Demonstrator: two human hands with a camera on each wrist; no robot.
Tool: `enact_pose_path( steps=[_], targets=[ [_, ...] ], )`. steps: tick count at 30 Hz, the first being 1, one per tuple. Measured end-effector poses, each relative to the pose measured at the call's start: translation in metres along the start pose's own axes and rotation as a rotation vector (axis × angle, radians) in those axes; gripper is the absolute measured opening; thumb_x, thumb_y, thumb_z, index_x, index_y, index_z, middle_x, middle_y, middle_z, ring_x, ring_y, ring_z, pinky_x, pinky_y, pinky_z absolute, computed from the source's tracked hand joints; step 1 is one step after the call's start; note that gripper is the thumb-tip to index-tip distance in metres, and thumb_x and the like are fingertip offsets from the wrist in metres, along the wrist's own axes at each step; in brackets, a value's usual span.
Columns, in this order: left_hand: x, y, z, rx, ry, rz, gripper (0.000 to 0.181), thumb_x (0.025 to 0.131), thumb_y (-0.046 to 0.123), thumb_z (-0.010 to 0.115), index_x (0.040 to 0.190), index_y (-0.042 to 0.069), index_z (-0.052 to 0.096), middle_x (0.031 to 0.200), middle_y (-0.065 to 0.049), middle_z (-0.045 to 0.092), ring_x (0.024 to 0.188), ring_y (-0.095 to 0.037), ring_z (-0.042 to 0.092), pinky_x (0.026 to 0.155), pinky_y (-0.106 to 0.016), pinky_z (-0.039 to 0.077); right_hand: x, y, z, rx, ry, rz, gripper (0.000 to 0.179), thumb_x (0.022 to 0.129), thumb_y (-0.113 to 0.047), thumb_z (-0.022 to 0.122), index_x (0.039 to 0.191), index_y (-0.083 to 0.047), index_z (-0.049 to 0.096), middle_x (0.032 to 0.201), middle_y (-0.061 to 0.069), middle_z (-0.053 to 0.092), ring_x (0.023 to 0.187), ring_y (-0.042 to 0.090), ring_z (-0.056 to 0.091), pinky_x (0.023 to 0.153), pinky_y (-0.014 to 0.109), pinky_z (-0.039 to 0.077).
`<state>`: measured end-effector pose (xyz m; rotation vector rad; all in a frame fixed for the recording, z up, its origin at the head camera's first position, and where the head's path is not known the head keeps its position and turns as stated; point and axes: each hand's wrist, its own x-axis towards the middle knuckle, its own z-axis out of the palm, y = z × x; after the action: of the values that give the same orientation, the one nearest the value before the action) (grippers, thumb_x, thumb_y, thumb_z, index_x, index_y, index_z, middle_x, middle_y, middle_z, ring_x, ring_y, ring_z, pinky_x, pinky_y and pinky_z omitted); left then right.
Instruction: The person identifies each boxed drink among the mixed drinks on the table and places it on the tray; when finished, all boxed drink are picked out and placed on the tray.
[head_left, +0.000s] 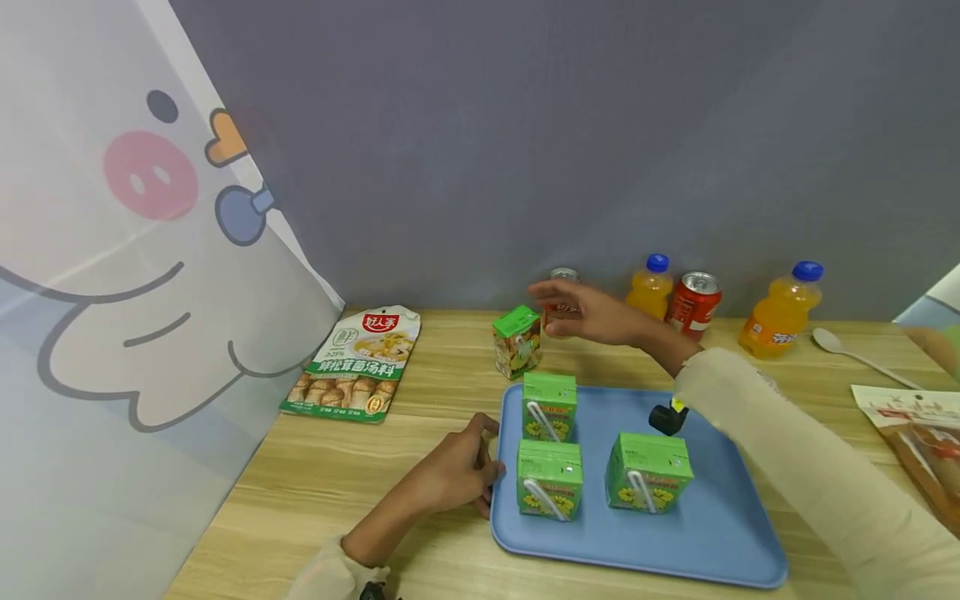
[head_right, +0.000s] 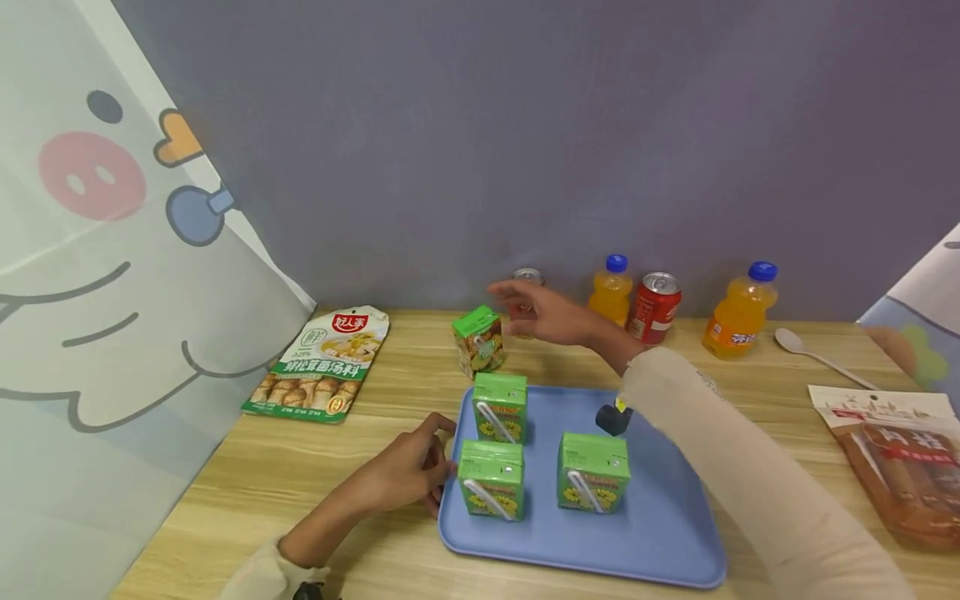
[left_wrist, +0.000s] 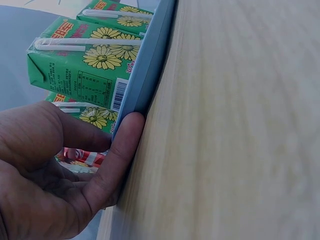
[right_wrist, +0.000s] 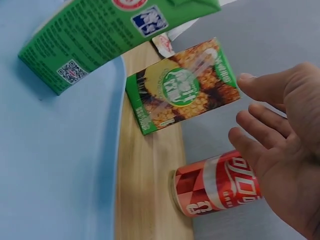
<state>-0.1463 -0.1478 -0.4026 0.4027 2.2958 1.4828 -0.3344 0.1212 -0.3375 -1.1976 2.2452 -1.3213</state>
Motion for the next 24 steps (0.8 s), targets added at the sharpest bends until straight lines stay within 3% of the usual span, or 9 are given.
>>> enact_pose_path(
  steps=[4, 8, 16, 24],
  targets=[
    [0.0, 0.0, 0.0, -0.004, 0.001, -0.007, 0.048, 0.099, 0.002, 0.061, 0.14, -0.004, 0.037, 0.077, -0.016, 0.061, 0.054, -0.027, 0.066, 0.049, -0.037, 0.063, 0.008, 0.004, 0.006, 0.009, -0.085, 0.023, 0.071, 0.101, -0.015, 0.063, 0.16, -0.013, 0.022, 0.163, 0.011, 0.025, 0.148, 0.035, 0.026, 0.12, 0.064, 0.022],
    [-0.001, 0.0, 0.001, -0.007, 0.003, -0.005, 0.047, 0.098, 0.002, 0.062, 0.139, -0.004, 0.038, 0.077, -0.016, 0.061, 0.054, -0.027, 0.066, 0.049, -0.037, 0.063, 0.012, 0.005, 0.012, 0.077, -0.131, 0.035, 0.074, 0.101, -0.006, 0.061, 0.161, -0.013, 0.018, 0.164, 0.012, 0.021, 0.149, 0.035, 0.024, 0.12, 0.065, 0.019],
    [-0.001, 0.001, 0.001, 0.0, 0.004, -0.001, 0.047, 0.098, 0.001, 0.061, 0.138, -0.004, 0.038, 0.076, -0.016, 0.061, 0.053, -0.026, 0.066, 0.048, -0.037, 0.062, 0.016, 0.012, 0.018, 0.125, -0.104, 0.049, 0.066, 0.101, -0.005, 0.061, 0.158, -0.012, 0.028, 0.152, 0.012, 0.041, 0.134, 0.034, 0.047, 0.113, 0.053, 0.042],
    [0.0, 0.001, 0.0, -0.009, -0.005, -0.002, 0.048, 0.098, 0.001, 0.061, 0.139, -0.004, 0.037, 0.077, -0.016, 0.061, 0.054, -0.027, 0.067, 0.049, -0.037, 0.062, 0.014, 0.015, 0.025, 0.114, 0.005, 0.08, 0.046, 0.099, -0.011, 0.066, 0.141, -0.008, 0.047, 0.127, 0.013, 0.058, 0.119, 0.03, 0.054, 0.104, 0.047, 0.05]
  ],
)
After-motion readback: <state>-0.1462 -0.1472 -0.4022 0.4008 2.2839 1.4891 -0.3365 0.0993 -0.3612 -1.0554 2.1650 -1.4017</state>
